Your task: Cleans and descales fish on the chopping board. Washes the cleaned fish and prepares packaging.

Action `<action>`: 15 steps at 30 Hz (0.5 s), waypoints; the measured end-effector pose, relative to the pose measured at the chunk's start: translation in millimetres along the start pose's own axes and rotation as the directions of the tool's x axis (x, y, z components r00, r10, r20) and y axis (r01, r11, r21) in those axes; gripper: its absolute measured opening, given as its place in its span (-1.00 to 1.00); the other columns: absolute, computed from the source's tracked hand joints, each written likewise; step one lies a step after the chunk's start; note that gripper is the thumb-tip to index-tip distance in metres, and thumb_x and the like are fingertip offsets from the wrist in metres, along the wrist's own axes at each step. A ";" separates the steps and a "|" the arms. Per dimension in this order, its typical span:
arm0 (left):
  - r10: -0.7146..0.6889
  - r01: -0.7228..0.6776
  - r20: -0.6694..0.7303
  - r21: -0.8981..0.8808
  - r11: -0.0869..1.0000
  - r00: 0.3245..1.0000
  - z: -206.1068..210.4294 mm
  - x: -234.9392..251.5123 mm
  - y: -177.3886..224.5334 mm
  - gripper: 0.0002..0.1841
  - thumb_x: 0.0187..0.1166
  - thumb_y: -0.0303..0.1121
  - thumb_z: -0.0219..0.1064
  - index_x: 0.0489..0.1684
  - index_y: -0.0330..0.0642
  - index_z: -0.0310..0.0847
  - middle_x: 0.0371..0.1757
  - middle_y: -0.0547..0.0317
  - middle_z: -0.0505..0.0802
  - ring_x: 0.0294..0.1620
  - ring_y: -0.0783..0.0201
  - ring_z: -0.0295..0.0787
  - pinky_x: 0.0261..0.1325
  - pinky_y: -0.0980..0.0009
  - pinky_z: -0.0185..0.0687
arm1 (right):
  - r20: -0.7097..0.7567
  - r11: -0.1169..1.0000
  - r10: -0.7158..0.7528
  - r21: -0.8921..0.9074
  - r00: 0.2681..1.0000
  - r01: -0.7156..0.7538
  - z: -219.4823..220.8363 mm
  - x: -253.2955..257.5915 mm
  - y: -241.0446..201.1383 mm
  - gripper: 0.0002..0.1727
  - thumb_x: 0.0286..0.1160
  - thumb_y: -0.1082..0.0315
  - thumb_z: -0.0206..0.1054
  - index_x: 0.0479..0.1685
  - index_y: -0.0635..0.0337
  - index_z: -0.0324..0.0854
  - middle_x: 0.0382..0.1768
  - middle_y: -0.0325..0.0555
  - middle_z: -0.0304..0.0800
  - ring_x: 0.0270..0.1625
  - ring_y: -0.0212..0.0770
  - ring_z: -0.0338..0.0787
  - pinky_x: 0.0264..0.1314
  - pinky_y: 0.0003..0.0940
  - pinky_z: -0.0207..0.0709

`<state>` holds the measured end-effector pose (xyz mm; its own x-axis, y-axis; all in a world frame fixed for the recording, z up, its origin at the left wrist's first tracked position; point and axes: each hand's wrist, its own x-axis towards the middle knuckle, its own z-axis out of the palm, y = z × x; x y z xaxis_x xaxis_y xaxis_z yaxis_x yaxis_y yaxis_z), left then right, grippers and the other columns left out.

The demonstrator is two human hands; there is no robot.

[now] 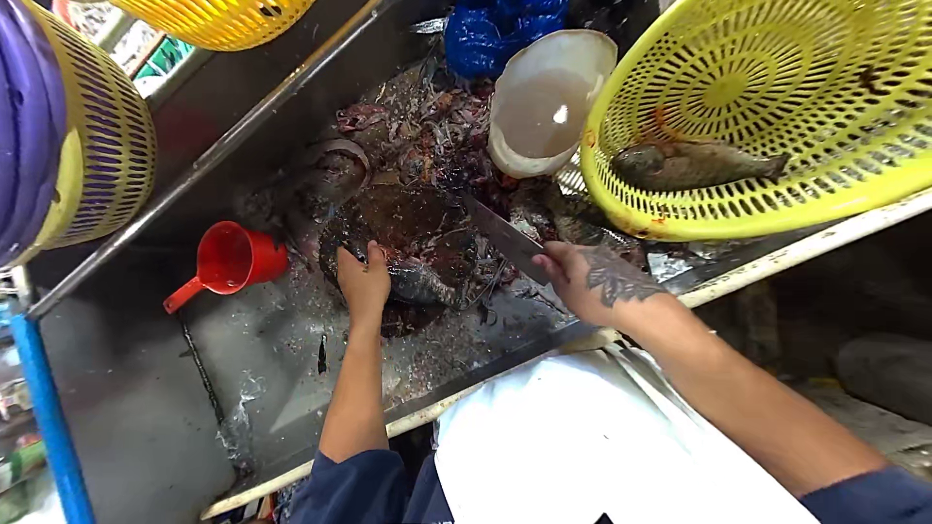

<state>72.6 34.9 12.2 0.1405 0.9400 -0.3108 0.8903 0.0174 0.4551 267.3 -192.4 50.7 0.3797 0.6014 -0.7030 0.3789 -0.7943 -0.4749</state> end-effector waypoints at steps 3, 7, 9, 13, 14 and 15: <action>0.017 -0.018 0.018 0.030 0.999 1.000 -2.4 0.2 1.4 -0.36 0.74 0.06 0.21 0.56 -0.31 0.35 0.26 -0.32 0.76 0.35 -0.19 0.71 0.38 -0.25 0.55 | 0.062 0.992 -0.078 -0.092 0.995 0.084 1.0 -10.5 -34.0 -0.58 0.88 0.00 0.01 0.15 0.12 0.63 -0.12 0.13 0.80 0.05 0.16 0.82 0.13 0.24 0.63; 0.047 -0.046 -0.004 0.074 0.996 0.999 -5.8 -10.4 12.7 -0.43 0.74 0.02 0.21 0.45 -0.30 0.39 0.13 -0.29 0.80 0.21 -0.20 0.77 0.24 -0.25 0.62 | 0.099 0.964 -0.056 -0.253 0.993 0.080 24.0 11.4 -64.6 -0.53 0.90 -0.03 -0.09 0.33 0.04 0.60 0.08 0.16 0.81 0.22 0.22 0.81 0.19 0.26 0.65; 0.060 -0.058 -0.036 0.055 0.997 0.998 -6.7 -11.3 13.3 -0.44 0.74 0.00 0.22 0.43 -0.33 0.39 0.07 -0.29 0.81 0.15 -0.20 0.79 0.20 -0.25 0.64 | -0.048 0.948 0.003 -0.318 0.999 -0.018 19.5 11.8 -76.7 -0.60 0.89 0.02 -0.09 0.32 0.00 0.56 0.04 0.16 0.82 0.16 0.24 0.85 0.07 0.23 0.71; 0.048 -0.047 -0.020 0.031 0.998 0.999 -7.5 -8.0 3.0 -0.37 0.74 0.06 0.19 0.50 -0.35 0.35 0.12 -0.33 0.80 0.21 -0.24 0.78 0.23 -0.27 0.64 | 0.042 0.922 -0.113 -0.368 0.993 0.120 25.3 14.9 -75.3 -0.59 0.87 -0.01 -0.01 0.29 -0.01 0.61 0.03 0.13 0.82 0.15 0.22 0.84 0.12 0.25 0.69; 0.052 -0.052 -0.021 0.004 0.999 0.998 -8.0 -8.0 1.7 -0.39 0.74 0.06 0.19 0.47 -0.34 0.36 0.09 -0.32 0.81 0.18 -0.24 0.79 0.19 -0.28 0.65 | 0.001 0.920 -0.107 -0.380 0.994 0.099 24.3 20.0 -72.6 -0.57 0.88 -0.03 -0.03 0.29 0.02 0.60 0.01 0.16 0.82 0.13 0.25 0.84 0.09 0.27 0.69; 0.063 -0.064 -0.034 -0.026 0.998 0.997 -9.0 -7.8 0.2 -0.41 0.74 0.05 0.20 0.44 -0.33 0.37 0.04 -0.30 0.81 0.14 -0.23 0.80 0.15 -0.27 0.66 | -0.079 0.924 -0.077 -0.381 0.994 0.041 19.7 24.2 -73.0 -0.57 0.88 -0.01 -0.04 0.30 0.05 0.58 -0.03 0.22 0.82 0.08 0.31 0.85 0.01 0.30 0.69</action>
<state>67.8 30.6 22.3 0.1813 0.9503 -0.2529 0.8680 -0.0338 0.4954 232.3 -121.5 57.9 0.4148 0.6654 -0.6207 0.6871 -0.6762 -0.2658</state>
